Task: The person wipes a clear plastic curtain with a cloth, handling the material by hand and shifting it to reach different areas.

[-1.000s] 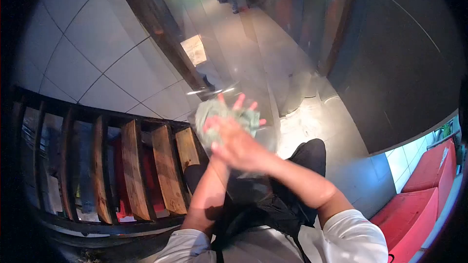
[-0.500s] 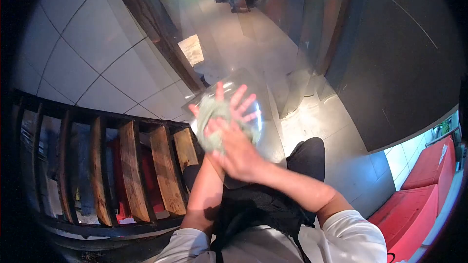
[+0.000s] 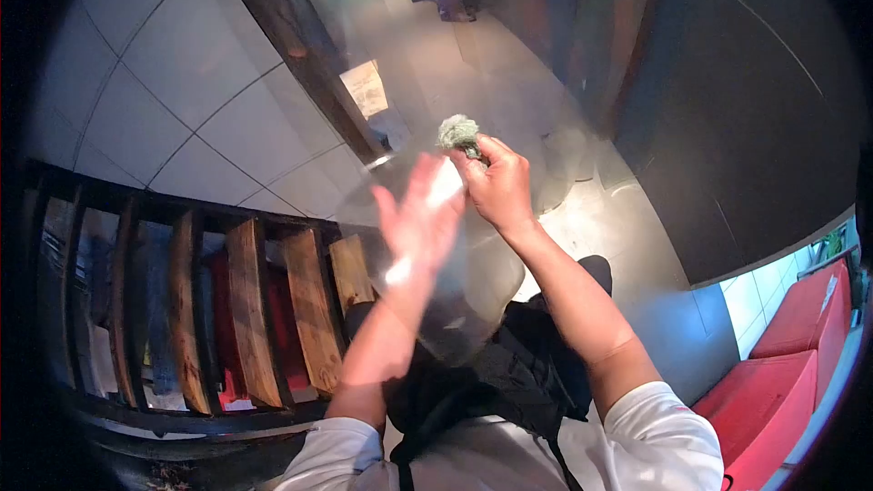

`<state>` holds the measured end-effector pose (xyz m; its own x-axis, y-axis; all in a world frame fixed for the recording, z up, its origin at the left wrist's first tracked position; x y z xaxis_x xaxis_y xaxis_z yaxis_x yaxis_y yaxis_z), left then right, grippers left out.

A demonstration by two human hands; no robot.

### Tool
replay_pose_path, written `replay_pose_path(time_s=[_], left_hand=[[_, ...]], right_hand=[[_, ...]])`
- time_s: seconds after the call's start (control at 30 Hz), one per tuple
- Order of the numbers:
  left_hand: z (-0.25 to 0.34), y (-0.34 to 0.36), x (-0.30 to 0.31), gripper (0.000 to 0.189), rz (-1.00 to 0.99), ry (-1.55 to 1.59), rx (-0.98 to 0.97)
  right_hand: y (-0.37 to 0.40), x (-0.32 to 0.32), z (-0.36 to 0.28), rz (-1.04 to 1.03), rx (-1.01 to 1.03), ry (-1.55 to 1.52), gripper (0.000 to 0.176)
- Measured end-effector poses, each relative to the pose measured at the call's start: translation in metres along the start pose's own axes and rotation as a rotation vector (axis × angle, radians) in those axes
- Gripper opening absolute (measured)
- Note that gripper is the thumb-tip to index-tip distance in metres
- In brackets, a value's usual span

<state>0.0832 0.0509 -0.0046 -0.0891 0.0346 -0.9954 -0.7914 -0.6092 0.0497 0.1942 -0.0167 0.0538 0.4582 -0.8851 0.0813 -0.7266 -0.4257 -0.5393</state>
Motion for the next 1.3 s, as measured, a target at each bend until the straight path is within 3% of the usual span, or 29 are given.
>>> replay_pose_path(time_s=[0.03,0.1,0.2,0.33,0.4,0.5,0.57,0.63,0.7,0.73,0.8,0.9,0.93,1.0,1.07,1.17,1.2,1.3], left_hand=[[-0.019,0.01,0.015,0.095,0.192,0.038,0.017],[-0.041,0.03,0.028,0.093,0.053,-0.113,0.165],[-0.033,0.038,0.033,0.091,0.196,-0.307,0.118],[-0.023,0.032,0.009,0.092,-0.017,-0.353,0.129],[-0.021,0.017,0.023,0.092,-0.187,-0.542,0.123],[-0.008,0.004,0.018,0.094,-0.319,-0.224,0.212],[-0.011,0.007,0.024,0.091,-0.256,-0.319,0.188],[-0.022,0.02,0.004,0.093,-0.14,-0.402,0.143],[-0.025,0.023,-0.01,0.089,-0.061,0.185,0.257],[-0.019,0.017,0.004,0.088,-0.005,0.228,0.212],[-0.025,0.02,-0.004,0.092,0.075,0.201,0.176],[-0.024,0.032,-0.008,0.095,-0.249,-0.227,0.216],[-0.02,0.03,-0.012,0.099,-0.308,-0.279,0.203],[0.002,0.013,0.002,0.101,-0.153,-0.488,0.024],[0.018,0.0,0.017,0.102,0.038,-0.633,-0.188],[0.004,-0.012,0.005,0.101,-0.113,-0.346,-0.017],[-0.002,-0.018,0.005,0.108,-0.159,-0.329,0.057],[-0.014,-0.044,0.034,0.105,0.186,0.148,0.209]], right_hand=[[-0.003,-0.002,0.003,0.026,0.024,0.012,0.018],[-0.001,-0.003,0.016,0.082,0.051,0.051,0.014],[0.007,0.009,0.032,0.11,-0.045,0.018,0.016],[0.051,0.004,-0.011,0.03,0.451,0.048,0.031],[0.112,-0.028,-0.025,-0.28,0.485,-0.01,0.046],[0.167,-0.036,-0.042,-0.468,0.63,-0.006,0.056],[0.153,-0.038,-0.032,-0.503,0.539,0.114,0.049],[0.124,-0.039,-0.03,-0.384,0.482,0.167,0.046],[0.092,-0.04,-0.014,-0.295,0.46,0.28,0.041],[0.079,-0.041,0.002,-0.266,0.459,0.364,0.038],[0.047,-0.027,0.004,0.021,0.5,0.376,0.033],[0.013,-0.021,0.059,-0.155,-0.244,0.075,0.041],[0.013,-0.019,0.057,-0.151,-0.25,-0.003,0.042],[0.013,-0.016,0.055,-0.144,-0.263,-0.155,0.045],[0.016,-0.015,0.062,-0.158,-0.303,-0.101,0.036],[0.018,-0.006,0.046,-0.173,-0.359,-0.103,0.03],[0.019,-0.003,0.038,-0.177,-0.383,-0.116,0.029],[0.017,-0.005,0.049,0.046,-0.1,-0.183,0.034]])
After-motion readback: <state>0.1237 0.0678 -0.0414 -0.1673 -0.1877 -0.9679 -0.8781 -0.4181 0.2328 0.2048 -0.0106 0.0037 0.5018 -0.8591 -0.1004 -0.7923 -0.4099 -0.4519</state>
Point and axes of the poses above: each hand's wrist, its own y-axis away from the middle knuckle, its own x-axis out of the back of the hand, z = x × y, the point moved 8 cm from there along -y, towards the middle knuckle, and after that the axes turned 12 degrees about z, right-handed, at the moved point
